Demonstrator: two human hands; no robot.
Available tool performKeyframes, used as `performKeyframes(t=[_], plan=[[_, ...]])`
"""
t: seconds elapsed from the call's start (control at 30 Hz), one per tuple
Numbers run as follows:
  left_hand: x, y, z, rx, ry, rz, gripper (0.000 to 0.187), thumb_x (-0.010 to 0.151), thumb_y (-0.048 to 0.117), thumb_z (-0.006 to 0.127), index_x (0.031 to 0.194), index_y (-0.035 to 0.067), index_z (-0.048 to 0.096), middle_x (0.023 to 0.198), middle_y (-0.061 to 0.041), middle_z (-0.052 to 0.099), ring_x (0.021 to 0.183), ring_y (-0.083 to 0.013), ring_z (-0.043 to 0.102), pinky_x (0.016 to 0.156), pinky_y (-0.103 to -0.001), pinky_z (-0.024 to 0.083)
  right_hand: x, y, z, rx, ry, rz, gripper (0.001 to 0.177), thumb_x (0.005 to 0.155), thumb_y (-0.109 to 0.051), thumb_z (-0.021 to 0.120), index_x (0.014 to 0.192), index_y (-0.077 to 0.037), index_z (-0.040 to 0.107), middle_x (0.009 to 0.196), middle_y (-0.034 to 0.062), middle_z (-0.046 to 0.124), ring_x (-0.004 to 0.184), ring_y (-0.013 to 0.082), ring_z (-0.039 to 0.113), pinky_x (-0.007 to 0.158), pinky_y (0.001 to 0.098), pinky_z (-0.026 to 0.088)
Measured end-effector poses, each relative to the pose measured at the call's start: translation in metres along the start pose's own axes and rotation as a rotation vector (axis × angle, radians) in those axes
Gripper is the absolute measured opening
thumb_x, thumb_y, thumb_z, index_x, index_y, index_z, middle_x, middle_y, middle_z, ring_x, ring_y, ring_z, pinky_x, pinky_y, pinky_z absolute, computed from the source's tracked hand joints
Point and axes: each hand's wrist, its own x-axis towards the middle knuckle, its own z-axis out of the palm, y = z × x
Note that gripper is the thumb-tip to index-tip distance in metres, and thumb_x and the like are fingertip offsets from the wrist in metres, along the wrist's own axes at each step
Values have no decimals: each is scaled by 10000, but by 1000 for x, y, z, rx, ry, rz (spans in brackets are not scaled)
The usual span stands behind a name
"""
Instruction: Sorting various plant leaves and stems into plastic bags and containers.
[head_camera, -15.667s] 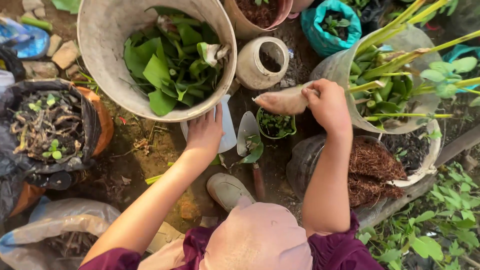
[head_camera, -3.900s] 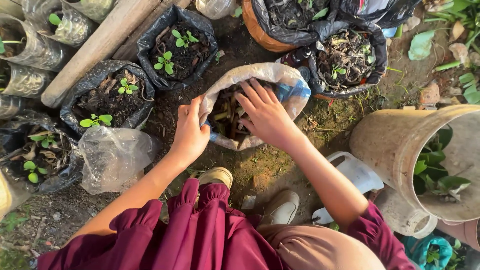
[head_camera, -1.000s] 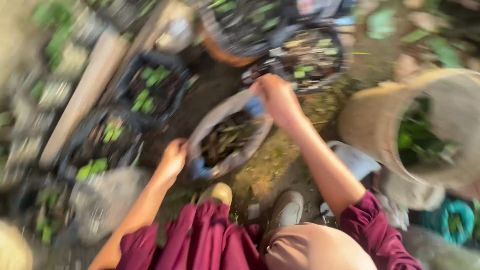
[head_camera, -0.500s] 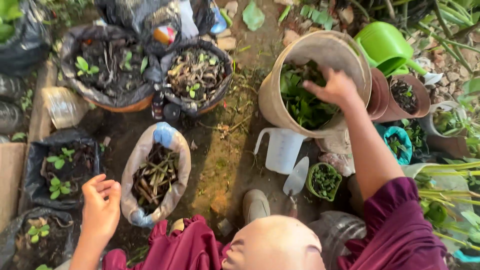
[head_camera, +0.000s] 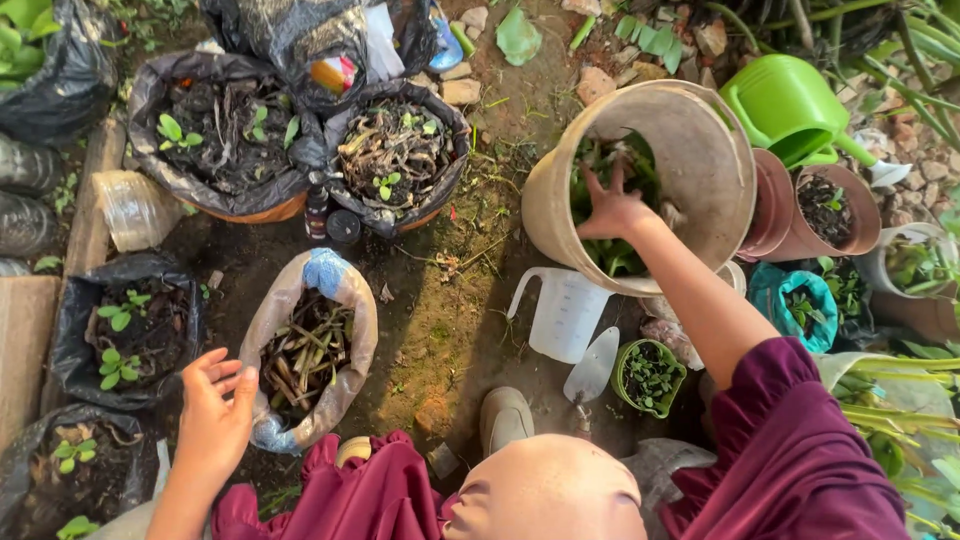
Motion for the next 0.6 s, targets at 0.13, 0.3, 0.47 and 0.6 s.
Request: performKeyframes(t=[0.13, 0.3, 0.47, 0.6], plan=[[0, -6, 8, -42, -12, 35, 642, 994, 307, 623, 1460, -49, 361, 1345, -222, 565, 1190, -296, 615, 920, -417, 539, -16, -12, -5, -245, -21, 129, 1367, 629, -665, 795, 1669, -363, -40, 1680, 300, -220, 1438, 657, 268, 1149, 683, 353], [1, 0, 11, -45, -7, 28, 660, 979, 311, 641, 1452, -49, 355, 1355, -225, 549, 1183, -289, 615, 906, -418, 552, 22, 8, 33, -265, 59, 135, 1320, 663, -571, 796, 1683, -359, -15, 1645, 392, -205, 1312, 746, 380, 1081, 624, 457], [-4, 28, -4, 5, -13, 44, 660, 968, 295, 646, 1463, -35, 360, 1356, -229, 546, 1165, -293, 633, 900, -419, 557, 60, 40, 65, -481, 392, -65, 1111, 773, -381, 766, 1668, -246, 120, 1575, 383, 66, 1313, 737, 350, 879, 629, 529], [-29, 90, -45, 22, -39, 79, 674, 958, 280, 643, 1463, -47, 340, 1354, -230, 551, 1174, -296, 633, 904, -405, 564, 19, 24, 38, -328, 432, -14, 999, 793, -181, 769, 1646, -293, 259, 1565, 461, 149, 1145, 655, 564, 919, 531, 560]])
